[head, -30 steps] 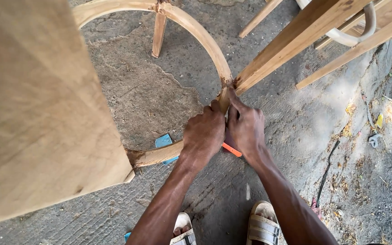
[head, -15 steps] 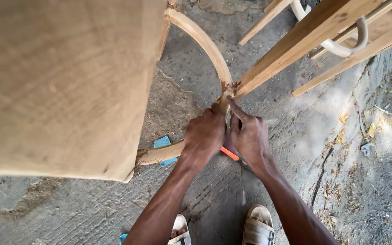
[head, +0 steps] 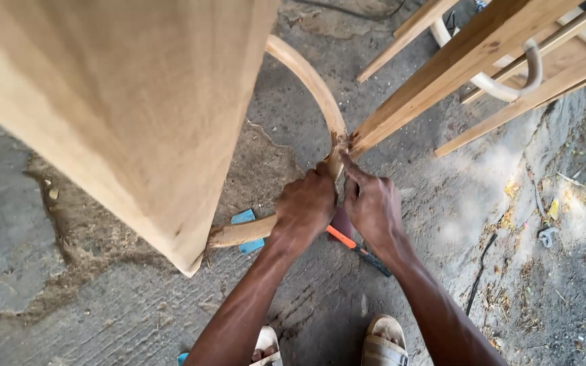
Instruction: Refining and sanding the joints of a wooden stool frame using a chisel, hammer, and sandpaper.
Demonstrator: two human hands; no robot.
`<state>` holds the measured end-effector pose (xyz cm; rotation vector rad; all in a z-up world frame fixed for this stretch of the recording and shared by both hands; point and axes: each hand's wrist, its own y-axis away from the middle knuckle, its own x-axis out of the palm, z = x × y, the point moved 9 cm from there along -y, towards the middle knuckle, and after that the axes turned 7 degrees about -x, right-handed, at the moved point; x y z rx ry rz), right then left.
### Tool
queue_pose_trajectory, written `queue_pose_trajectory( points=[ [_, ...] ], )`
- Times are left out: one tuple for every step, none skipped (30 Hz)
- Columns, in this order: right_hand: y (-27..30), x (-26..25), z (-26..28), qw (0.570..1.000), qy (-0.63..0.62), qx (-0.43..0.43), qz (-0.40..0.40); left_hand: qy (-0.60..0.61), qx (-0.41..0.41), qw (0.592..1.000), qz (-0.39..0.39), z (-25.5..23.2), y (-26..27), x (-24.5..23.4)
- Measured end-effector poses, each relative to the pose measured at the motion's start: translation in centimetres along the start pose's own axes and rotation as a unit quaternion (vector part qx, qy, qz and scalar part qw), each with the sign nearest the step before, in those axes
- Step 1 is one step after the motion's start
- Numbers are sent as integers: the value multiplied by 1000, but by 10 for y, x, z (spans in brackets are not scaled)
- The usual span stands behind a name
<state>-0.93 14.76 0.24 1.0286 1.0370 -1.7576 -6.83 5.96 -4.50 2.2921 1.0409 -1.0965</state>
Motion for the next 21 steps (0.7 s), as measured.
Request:
queue_pose_trajectory(
  points=[
    [0, -2, 5, 1000, 2, -3, 4, -9, 3, 1000, -5, 0, 0, 3],
    [-3, -8, 10, 1000, 8, -8, 2, -17, 12, 1000, -14, -3, -3, 4],
    [-4, -8, 6, 1000, 8, -8, 0, -18, 14, 1000, -15, -5, -2, 1],
    [-5, -6, 4, 1000, -5, -14, 1, -20, 8, 1000, -9, -5, 1, -1],
    [-5, -5, 2, 1000, -19, -21, 2, -23, 1, 1000, -3, -5, 4, -2],
    [-4, -3, 0, 1000, -18, -21, -1, -24, 4, 1000, -4, -5, 2, 1],
    [-2, 1, -5, 1000, -16, -7, 8, -22, 2, 1000, -4, -4, 0, 3],
    [-2, 5, -10, 1000, -14, 5, 15, -22, 1, 1000, -7, -3, -2, 5],
    [-6, 6, -13, 1000, -13, 4, 10, -23, 5, 1000, -10, -2, -7, 8],
    [-6, 6, -12, 1000, 6, -15, 0, -20, -2, 1000, -4, 1, -9, 15],
    [-5, 6, -12, 999, 26, -35, -10, -18, -8, 1000, 2, 2, -10, 22],
    [-5, 5, -10, 999, 27, -37, -19, -20, -2, 1000, -5, 0, -8, 17],
    [-5, 6, -10, 998, 51, -23, -12, -21, 6, 1000, -11, -3, -5, 12],
    [-4, 9, -10, 997, 73, -8, -2, -22, 12, 1000, -15, -4, 0, 9],
    [-3, 8, -10, 997, 73, -10, -8, -25, 15, 999, -21, -6, -1, 7],
    [0, 8, -13, 998, 57, -4, -16, -10, 10, 1000, -9, -5, -1, 10],
    [2, 9, -16, 999, 42, 2, -25, 4, 4, 1000, 2, -4, -1, 13],
    [6, 6, -9, 999, 41, 0, -26, 3, 4, 1000, -1, -6, 0, 11],
    [10, 5, -5, 999, 22, 15, -18, -5, 14, 1000, -2, -8, 2, 9],
    [12, 5, -1, 1000, 4, 26, -7, -11, 20, 1000, -6, -9, 3, 7],
    [1, -2, 9, 1000, 5, 18, -6, -9, 15, 1000, -12, -7, -3, 6]
  ],
)
